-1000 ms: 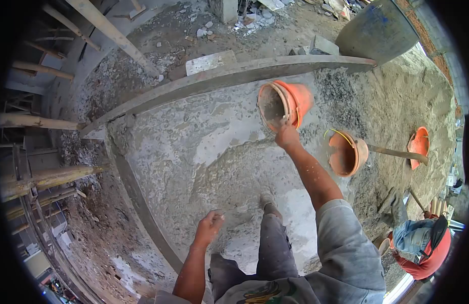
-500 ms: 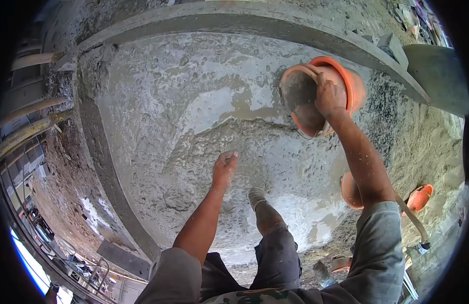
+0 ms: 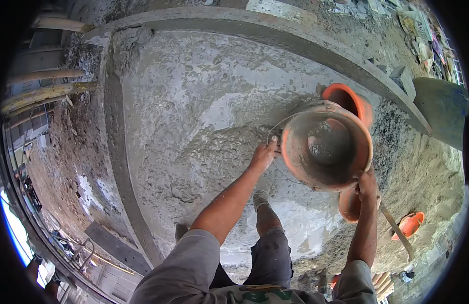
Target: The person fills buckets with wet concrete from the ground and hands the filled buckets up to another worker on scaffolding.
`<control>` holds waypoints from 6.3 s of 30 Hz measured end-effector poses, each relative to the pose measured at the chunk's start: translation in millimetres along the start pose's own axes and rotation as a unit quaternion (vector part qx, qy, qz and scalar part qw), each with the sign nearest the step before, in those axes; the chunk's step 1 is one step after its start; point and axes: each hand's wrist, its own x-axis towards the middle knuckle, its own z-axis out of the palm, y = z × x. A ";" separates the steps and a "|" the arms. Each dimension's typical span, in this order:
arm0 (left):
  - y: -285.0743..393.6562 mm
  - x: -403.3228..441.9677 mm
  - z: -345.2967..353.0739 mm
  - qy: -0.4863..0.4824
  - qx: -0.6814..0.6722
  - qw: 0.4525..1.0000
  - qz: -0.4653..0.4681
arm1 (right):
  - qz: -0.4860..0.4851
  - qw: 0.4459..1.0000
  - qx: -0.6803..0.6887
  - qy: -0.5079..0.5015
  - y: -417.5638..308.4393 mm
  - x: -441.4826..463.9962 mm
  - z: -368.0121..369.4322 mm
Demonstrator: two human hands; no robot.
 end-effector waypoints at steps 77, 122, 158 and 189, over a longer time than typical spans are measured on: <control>313.7 -974.0 -358.3 0.301 0.016 0.866 0.400 | -0.300 0.810 -0.060 -0.501 -148.2 -791.5 306.8; 51.1 106.0 37.2 0.134 0.512 0.846 0.063 | -0.163 0.877 -0.399 0.211 25.5 180.6 105.0; -124.9 -193.8 -385.8 0.157 -0.502 0.829 0.190 | -0.483 0.722 -0.493 -0.047 -48.3 -215.2 615.6; -84.5 -357.7 -332.4 0.373 -0.196 0.906 0.041 | -0.173 0.909 -0.251 -0.286 153.6 -221.4 536.3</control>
